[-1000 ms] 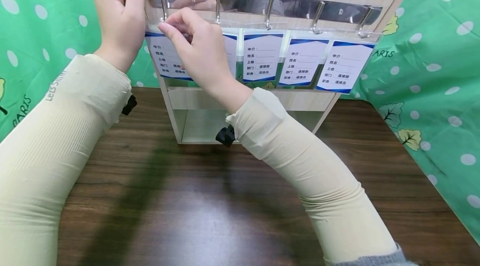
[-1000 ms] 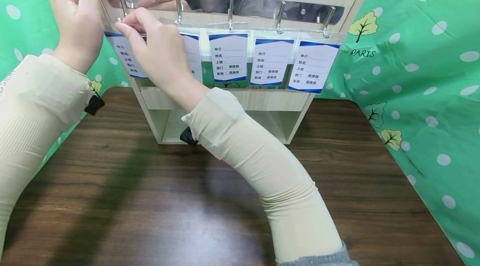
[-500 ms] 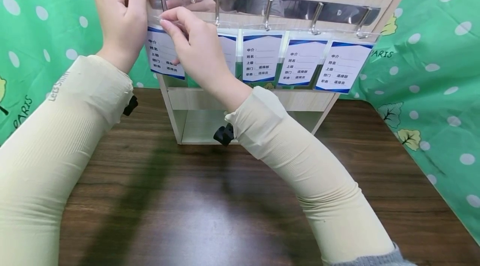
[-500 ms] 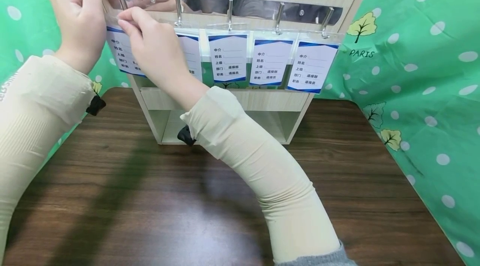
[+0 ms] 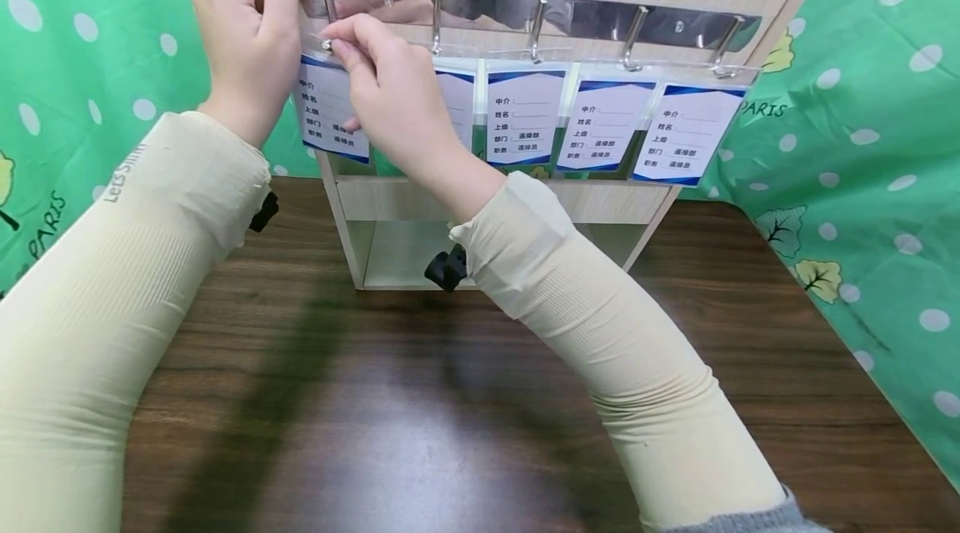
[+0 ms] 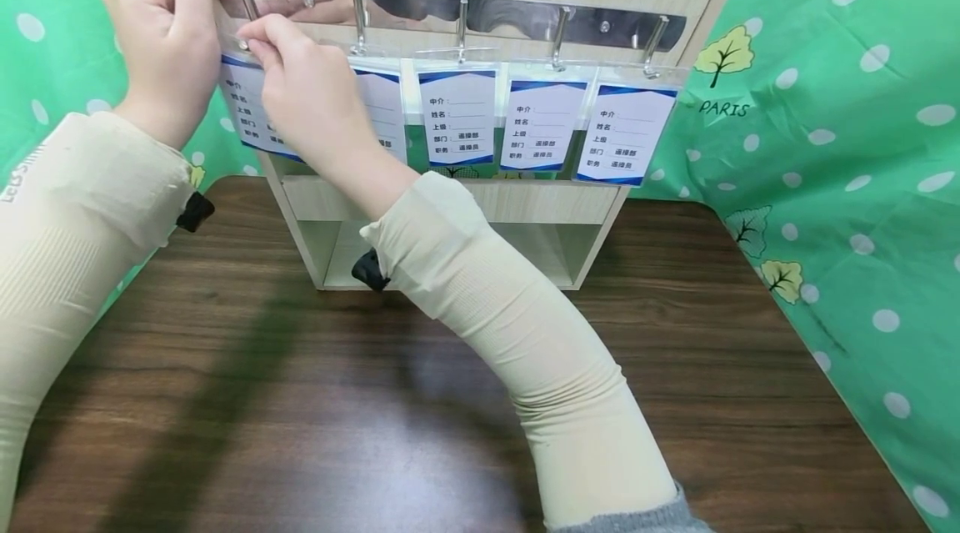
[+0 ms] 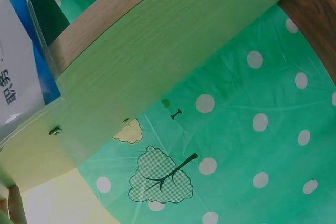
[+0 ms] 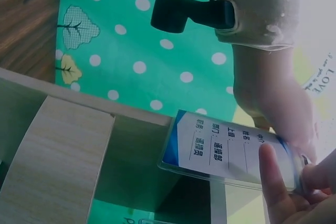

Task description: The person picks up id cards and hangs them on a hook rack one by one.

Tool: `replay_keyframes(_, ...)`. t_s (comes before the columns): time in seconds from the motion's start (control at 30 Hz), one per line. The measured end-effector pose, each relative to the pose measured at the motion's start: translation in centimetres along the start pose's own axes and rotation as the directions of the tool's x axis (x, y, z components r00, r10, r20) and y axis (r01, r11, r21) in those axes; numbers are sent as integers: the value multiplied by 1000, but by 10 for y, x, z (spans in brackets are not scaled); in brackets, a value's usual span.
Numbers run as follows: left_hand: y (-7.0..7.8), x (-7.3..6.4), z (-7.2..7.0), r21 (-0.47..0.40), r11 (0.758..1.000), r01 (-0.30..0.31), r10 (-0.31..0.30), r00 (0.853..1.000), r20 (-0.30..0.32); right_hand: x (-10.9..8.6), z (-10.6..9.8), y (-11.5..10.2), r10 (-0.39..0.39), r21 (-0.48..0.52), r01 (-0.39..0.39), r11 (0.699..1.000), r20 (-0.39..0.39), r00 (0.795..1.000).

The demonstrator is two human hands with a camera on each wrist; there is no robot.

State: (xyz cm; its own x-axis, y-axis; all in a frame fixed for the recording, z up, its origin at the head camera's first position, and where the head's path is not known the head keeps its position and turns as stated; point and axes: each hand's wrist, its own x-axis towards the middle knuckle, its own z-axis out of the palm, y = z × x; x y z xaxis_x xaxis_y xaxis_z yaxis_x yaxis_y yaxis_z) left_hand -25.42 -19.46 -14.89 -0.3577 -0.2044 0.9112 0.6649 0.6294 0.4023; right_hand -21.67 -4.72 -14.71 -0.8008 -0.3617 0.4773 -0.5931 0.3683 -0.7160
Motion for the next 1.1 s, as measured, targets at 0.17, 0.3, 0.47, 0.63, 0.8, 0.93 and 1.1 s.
replay_keyframes(0.17,3,1,1,22,999,47,-47,999,5,0,-2,-1,38,46,-38,998,0,999)
replay_keyframes(0.3,8,2,2,45,993,108,-109,994,16,0,-3,-1,50,52,-50,997,-9,999)
replay_keyframes(0.47,14,1,1,56,988,141,-143,989,33,-1,-3,-2,37,8,-37,999,-15,999)
replay_keyframes(0.63,14,0,0,60,987,149,-150,988,23,-1,-3,-5,60,3,-60,998,-3,998)
replay_keyframes(0.8,11,-1,-1,62,986,156,-157,987,19,-1,-3,-8,105,29,-105,994,6,994)
replay_keyframes(0.93,13,0,-1,57,985,163,-165,986,31,-1,-4,-9,132,53,-132,990,10,991)
replay_keyframes(1.1,14,-1,-1,59,986,158,-160,987,30,0,-6,-10,145,76,-146,986,27,989)
